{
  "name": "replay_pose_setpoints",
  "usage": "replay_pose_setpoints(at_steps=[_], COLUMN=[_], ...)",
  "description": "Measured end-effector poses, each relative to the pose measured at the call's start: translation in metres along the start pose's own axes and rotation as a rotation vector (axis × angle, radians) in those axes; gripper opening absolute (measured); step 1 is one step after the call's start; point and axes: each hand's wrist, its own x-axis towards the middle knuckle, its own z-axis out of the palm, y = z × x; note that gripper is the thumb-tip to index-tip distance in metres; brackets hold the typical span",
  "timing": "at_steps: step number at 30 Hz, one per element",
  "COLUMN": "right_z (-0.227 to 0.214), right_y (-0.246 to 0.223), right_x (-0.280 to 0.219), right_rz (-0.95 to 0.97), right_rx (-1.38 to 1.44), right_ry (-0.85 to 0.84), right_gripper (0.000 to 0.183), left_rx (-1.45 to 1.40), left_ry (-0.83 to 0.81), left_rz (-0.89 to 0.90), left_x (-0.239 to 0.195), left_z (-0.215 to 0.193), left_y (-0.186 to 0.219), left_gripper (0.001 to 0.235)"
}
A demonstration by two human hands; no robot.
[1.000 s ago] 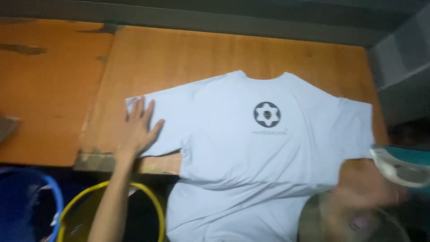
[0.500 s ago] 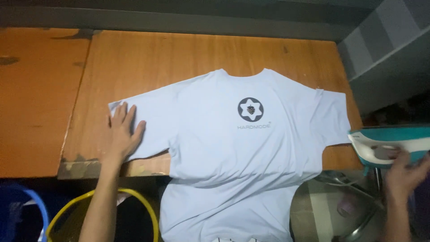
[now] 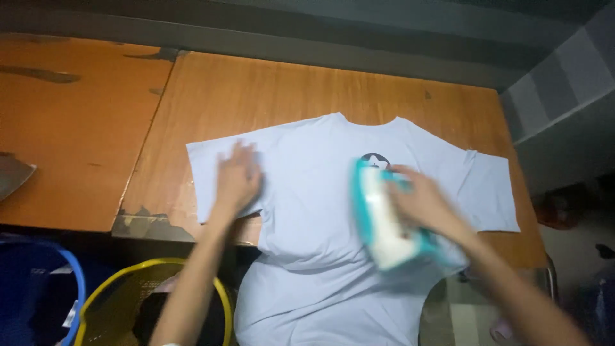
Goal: Ironing a white t-shirt on a wooden table to remove wrinkles.
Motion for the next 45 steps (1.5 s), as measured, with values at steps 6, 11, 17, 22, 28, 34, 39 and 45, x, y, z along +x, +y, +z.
replay_pose_setpoints(at_steps=[6,11,17,22,28,34,39,45], right_z=[0.108,0.125,0.109,0.121,0.094,0.077,0.073,0.067], right_y=[-0.046,-0.071,-0.098,-0.093,-0.076,-0.041,-0.038,-0.042], right_x=[0.089,0.13,0.15,0.155,0.151,0.165,0.158,0.148], right_rz=[-0.203,-0.237,-0.153,-0.135,-0.142,-0.088,-0.12,-0.125], right_rx=[-0.078,-0.045,0.055,-0.014,-0.127,-0.258,-0.264,-0.206], right_ry=[-0.19,-0.233,-0.202,-0.249,-0.258,-0.227,-0.21,-0.228], right_gripper=[0.039,0.041,0.04,0.041,0.039,0.038,0.037,0.036], left_rx=[0.056,0.122,0.13,0.149,0.153,0.124,0.153,0.145], left_ry=[-0.176,-0.326,-0.289,-0.218,-0.27,-0.266,-0.284,-0.299], left_rz=[-0.029,-0.08,-0.091,-0.065,-0.08,-0.085,-0.08,-0.106], left_x=[0.025,0.025,0.037,0.058,0.061,0.06,0.061,0.061], left_z=[0.02,0.001,0.012,0.017,0.016,0.011,0.013,0.006], left_y=[0.027,0.035,0.031,0.036,0.034,0.038,0.036,0.041], left_gripper=[0.048,0.052,0.054,0.05,0.049,0.049,0.05,0.05])
